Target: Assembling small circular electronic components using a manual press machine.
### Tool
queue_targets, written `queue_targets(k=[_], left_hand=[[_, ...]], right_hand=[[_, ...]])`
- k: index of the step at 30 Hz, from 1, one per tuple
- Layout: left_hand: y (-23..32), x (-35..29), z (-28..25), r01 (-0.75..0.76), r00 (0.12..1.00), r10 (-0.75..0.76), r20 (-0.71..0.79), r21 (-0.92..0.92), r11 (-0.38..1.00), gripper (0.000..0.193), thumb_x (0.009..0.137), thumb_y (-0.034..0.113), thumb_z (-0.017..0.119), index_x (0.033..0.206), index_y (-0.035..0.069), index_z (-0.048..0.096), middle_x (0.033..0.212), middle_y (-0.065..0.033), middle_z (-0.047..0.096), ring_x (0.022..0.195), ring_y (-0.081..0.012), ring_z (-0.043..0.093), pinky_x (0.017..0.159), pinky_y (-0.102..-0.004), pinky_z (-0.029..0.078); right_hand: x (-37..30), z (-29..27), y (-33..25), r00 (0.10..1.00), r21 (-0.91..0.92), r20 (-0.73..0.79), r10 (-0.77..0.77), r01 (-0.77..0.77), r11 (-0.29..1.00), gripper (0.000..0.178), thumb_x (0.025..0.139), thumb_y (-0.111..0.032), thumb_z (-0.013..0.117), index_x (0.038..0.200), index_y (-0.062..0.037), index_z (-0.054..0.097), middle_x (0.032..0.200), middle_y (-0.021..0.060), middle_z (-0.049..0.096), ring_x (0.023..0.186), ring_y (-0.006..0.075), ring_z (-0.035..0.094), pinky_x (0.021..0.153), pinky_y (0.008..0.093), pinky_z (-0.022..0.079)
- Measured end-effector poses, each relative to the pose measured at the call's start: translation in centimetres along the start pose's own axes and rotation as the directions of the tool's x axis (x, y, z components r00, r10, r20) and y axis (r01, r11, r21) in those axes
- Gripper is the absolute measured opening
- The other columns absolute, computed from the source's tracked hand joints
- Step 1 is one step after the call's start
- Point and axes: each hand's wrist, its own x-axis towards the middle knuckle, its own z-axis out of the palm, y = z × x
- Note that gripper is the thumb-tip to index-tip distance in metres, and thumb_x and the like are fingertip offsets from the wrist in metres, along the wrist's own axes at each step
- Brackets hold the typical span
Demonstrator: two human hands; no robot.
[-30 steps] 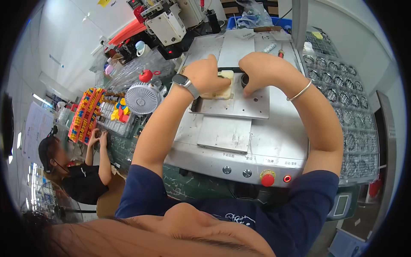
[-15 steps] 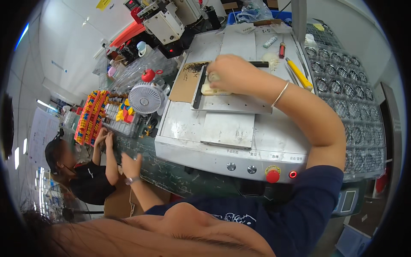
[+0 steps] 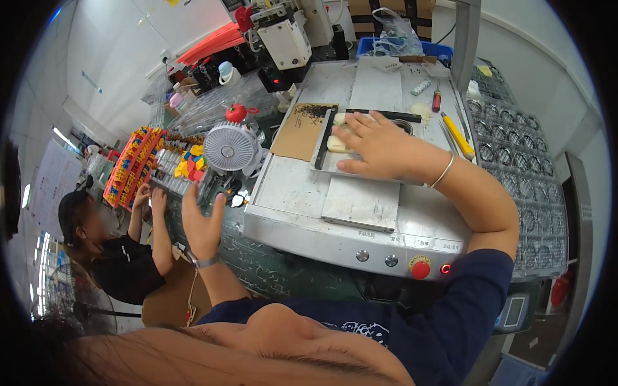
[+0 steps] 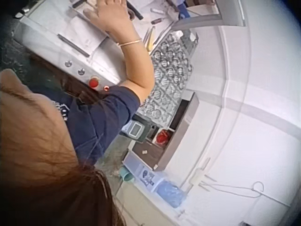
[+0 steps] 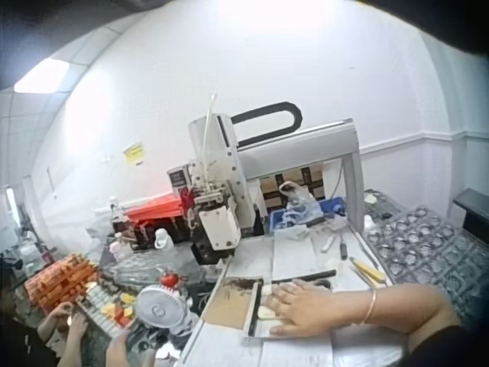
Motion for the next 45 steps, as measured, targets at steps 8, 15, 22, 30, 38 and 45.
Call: queue_targets(k=[8,15,22,30,38,45], left_hand=[[12.6,5.9,0.8,-0.522,0.831,0.555,-0.03,-0.385,0.761,0.051,0.078,0.022,0.074,0.118,-0.002,0.055,0.115,-0.0211,0.059,0.108,-0.0374,0.056,0.093,-0.043,0.045],[16.2,8.4,14.2,-0.495,0.625,0.735,0.264,-0.593,0.635,0.067,0.085,0.044,0.061,0.132,-0.001,0.049,0.141,-0.0265,0.041,0.133,-0.0387,0.038,0.109,-0.0484,0.03],[16.7,8.7,15.3,-0.57,0.378,0.765,0.521,-0.521,0.636,0.085,0.087,0.064,0.051,0.144,0.002,0.037,0.152,-0.0263,0.028,0.144,-0.0369,0.023,0.116,-0.0531,0.015],[9.2,11.3,18.5,-0.258,0.912,0.368,0.181,-0.446,0.857,0.041,0.088,0.024,0.062,0.118,-0.003,0.055,0.121,-0.0213,0.056,0.11,-0.0385,0.053,0.094,-0.0436,0.045],[9.6,10.3,18.2,-0.165,0.77,0.115,0.628,0.022,0.986,0.111,0.065,0.066,0.069,0.145,0.001,0.028,0.142,-0.0263,0.036,0.131,-0.0423,0.039,0.102,-0.0509,0.041],[8.9,11.0,17.8,-0.069,0.778,0.069,0.624,-0.024,0.997,0.11,0.062,0.06,0.074,0.144,0.001,0.031,0.139,-0.0263,0.039,0.125,-0.0393,0.048,0.099,-0.0515,0.043]], right_hand=[[0.6,-2.0,-3.2,0.969,0.118,0.079,0.236,-0.244,0.963,0.088,0.094,-0.064,0.033,0.147,0.0057,0.025,0.149,0.0363,0.021,0.143,0.0458,0.017,0.117,0.0505,0.009],[-12.1,-3.1,-14.0,0.974,0.009,0.15,-0.169,0.17,0.985,0.081,0.076,-0.048,0.069,0.131,0.0079,0.049,0.147,0.0259,0.034,0.139,0.0385,0.031,0.113,0.0521,0.024],[-15.5,3.4,-17.7,0.992,0.012,-0.006,0.125,-0.125,0.992,0.084,0.071,-0.038,0.074,0.136,0.0059,0.044,0.144,0.0251,0.039,0.136,0.0372,0.035,0.111,0.0526,0.026],[-12.5,9.7,-20.2,0.765,0.068,-0.503,0.403,-0.43,0.9,0.067,0.072,-0.028,0.073,0.124,-0.0015,0.041,0.14,0.0246,0.043,0.134,0.0389,0.037,0.108,0.0622,0.02],[-12.8,13.3,-20.2,0.659,-0.017,-0.664,0.353,-0.485,0.874,0.064,0.068,-0.023,0.069,0.126,-0.0087,0.045,0.136,0.0161,0.051,0.129,0.0355,0.04,0.109,0.0549,0.016],[-13.5,13.5,-20.1,0.656,-0.025,-0.66,0.366,-0.506,0.862,0.064,0.069,-0.022,0.067,0.129,-0.0122,0.048,0.138,0.0136,0.048,0.13,0.0367,0.037,0.111,0.0517,0.015]])
